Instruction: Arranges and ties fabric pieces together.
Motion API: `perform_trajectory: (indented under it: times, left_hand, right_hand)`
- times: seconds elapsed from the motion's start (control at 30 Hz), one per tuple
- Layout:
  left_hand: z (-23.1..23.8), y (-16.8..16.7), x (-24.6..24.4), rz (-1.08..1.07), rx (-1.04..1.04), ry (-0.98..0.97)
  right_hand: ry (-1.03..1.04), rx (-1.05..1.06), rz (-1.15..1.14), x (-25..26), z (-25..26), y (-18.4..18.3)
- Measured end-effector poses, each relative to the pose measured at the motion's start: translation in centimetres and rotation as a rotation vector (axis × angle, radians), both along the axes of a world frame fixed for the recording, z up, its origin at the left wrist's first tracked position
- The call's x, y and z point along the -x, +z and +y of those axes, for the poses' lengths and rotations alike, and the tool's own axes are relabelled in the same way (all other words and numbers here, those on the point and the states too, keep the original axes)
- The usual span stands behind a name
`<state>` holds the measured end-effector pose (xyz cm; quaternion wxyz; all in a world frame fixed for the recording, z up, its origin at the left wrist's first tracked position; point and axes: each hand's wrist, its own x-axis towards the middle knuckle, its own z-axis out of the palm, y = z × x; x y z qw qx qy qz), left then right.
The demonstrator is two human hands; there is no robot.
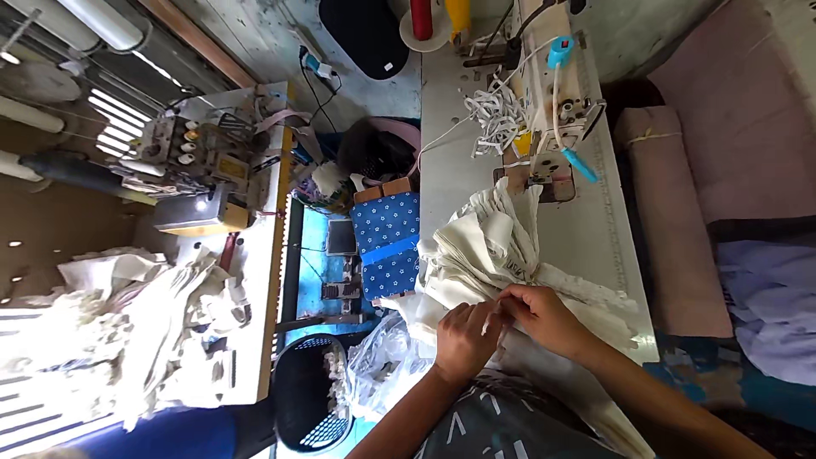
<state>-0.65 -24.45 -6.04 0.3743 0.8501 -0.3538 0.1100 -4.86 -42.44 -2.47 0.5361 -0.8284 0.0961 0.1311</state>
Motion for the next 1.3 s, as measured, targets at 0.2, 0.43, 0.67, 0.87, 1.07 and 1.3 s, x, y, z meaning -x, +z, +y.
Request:
perform_trajectory:
  times: [0.2,0.43,0.67,0.87,1.07,1.3]
  left_hand:
    - [0.2,-0.2,-0.3,-0.089,0.022,-0.057]
    - [1.2,3.3,0.0,0.944,0.112,-0.153]
    - [1.6,2.8,0.1,1.892,0.578,-0.204]
    - [1.4,2.6,-0.1,1.806,0.524,-0.239]
    - [1.3,2.7,-0.1,1.407,0.382,-0.253]
    - [2.6,2.5,-1.4,0.785,-0.209,-0.248]
  right_hand:
    - [0.045,0.090,0.117,-1.4,-0.1,1.0]
    - [-0.163,0.293,-0.299,0.5,0.5,-0.7]
    - [-0.094,0.408,-0.698,5.7,1.9,-0.7]
    - [-0.130,0.624,-0.749,5.9,3.0,-1.3]
    - [0.050,0.817,-0.769,4.1,2.4,-0.7]
    - [0.246,0.793,-0.714,2.6,-0.6,-0.8]
